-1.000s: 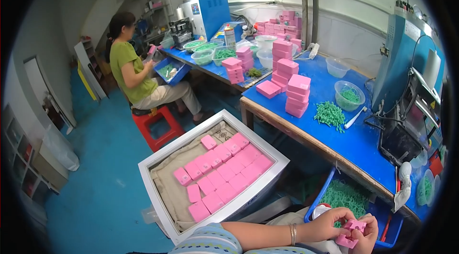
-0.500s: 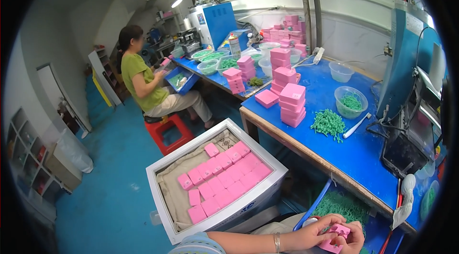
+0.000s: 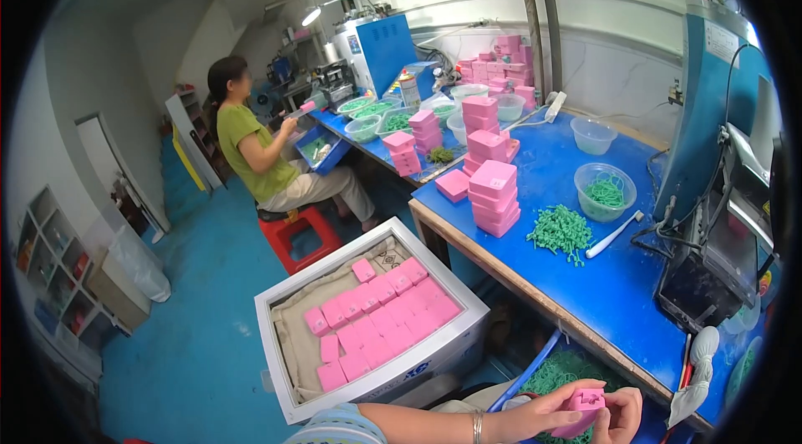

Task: The recorder is cleaning and preparing pink rubber jewelry molds by removing excess green wax filler and using a brush.

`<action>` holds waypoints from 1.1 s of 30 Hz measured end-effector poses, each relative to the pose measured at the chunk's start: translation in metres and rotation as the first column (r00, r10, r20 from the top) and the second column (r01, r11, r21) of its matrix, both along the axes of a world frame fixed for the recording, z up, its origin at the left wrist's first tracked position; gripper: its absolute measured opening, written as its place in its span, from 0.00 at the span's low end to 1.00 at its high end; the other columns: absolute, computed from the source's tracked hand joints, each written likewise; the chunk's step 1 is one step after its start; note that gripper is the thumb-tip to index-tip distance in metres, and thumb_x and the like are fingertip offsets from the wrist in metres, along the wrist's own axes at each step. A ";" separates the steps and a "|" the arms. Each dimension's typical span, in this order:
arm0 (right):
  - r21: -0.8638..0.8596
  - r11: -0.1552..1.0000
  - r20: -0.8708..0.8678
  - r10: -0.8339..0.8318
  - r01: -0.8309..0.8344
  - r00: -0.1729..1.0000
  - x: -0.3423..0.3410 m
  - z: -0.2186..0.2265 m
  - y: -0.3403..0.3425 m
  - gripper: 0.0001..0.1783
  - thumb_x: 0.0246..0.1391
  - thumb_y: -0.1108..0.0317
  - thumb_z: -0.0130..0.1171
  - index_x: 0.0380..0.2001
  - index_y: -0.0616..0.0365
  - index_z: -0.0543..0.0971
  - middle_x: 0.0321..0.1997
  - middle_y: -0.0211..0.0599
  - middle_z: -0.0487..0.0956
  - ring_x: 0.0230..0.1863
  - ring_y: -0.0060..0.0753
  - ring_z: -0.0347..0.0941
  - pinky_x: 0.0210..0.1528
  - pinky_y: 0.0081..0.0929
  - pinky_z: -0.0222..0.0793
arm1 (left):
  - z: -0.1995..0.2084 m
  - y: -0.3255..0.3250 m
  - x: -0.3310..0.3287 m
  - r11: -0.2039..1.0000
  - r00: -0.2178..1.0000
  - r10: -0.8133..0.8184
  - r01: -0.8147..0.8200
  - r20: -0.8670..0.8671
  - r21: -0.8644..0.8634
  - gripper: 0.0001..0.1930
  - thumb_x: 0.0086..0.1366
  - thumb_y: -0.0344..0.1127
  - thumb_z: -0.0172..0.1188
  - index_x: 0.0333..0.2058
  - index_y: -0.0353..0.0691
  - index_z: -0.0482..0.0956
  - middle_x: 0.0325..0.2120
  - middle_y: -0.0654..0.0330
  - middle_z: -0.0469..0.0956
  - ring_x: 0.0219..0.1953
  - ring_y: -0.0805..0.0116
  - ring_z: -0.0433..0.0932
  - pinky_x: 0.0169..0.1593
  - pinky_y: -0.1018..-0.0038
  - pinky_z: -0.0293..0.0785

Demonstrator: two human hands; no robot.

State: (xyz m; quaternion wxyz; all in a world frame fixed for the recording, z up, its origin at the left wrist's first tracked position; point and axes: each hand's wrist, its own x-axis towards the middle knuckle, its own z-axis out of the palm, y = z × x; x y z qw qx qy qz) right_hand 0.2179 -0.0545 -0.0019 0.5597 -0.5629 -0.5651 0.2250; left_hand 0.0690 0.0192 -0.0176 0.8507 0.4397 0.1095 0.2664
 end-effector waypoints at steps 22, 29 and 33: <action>-0.060 0.964 -0.322 0.226 -0.259 0.919 0.008 0.012 -0.006 0.19 0.49 0.61 0.58 0.38 0.66 0.74 0.47 0.43 0.70 0.49 0.33 0.65 0.51 0.30 0.59 | 0.004 0.002 0.006 0.960 0.987 -0.162 0.155 0.012 0.231 0.24 0.62 0.42 0.53 0.56 0.46 0.60 0.48 0.61 0.64 0.49 0.72 0.64 0.52 0.76 0.63; -0.055 0.976 -0.407 0.169 -0.209 0.898 0.043 0.021 0.019 0.19 0.44 0.73 0.61 0.40 0.62 0.68 0.43 0.35 0.68 0.43 0.24 0.66 0.48 0.24 0.62 | 0.045 0.034 0.040 0.813 0.982 0.009 0.102 -0.188 0.574 0.25 0.57 0.37 0.59 0.53 0.43 0.64 0.47 0.58 0.68 0.51 0.69 0.66 0.53 0.71 0.63; -0.135 0.989 -0.454 -0.012 -0.056 0.891 0.064 0.039 0.044 0.16 0.48 0.68 0.60 0.38 0.61 0.68 0.39 0.32 0.70 0.41 0.23 0.67 0.45 0.24 0.66 | 0.070 0.069 0.054 0.351 0.912 0.362 0.060 -0.194 0.935 0.25 0.52 0.37 0.63 0.49 0.41 0.68 0.43 0.52 0.70 0.46 0.58 0.69 0.50 0.68 0.64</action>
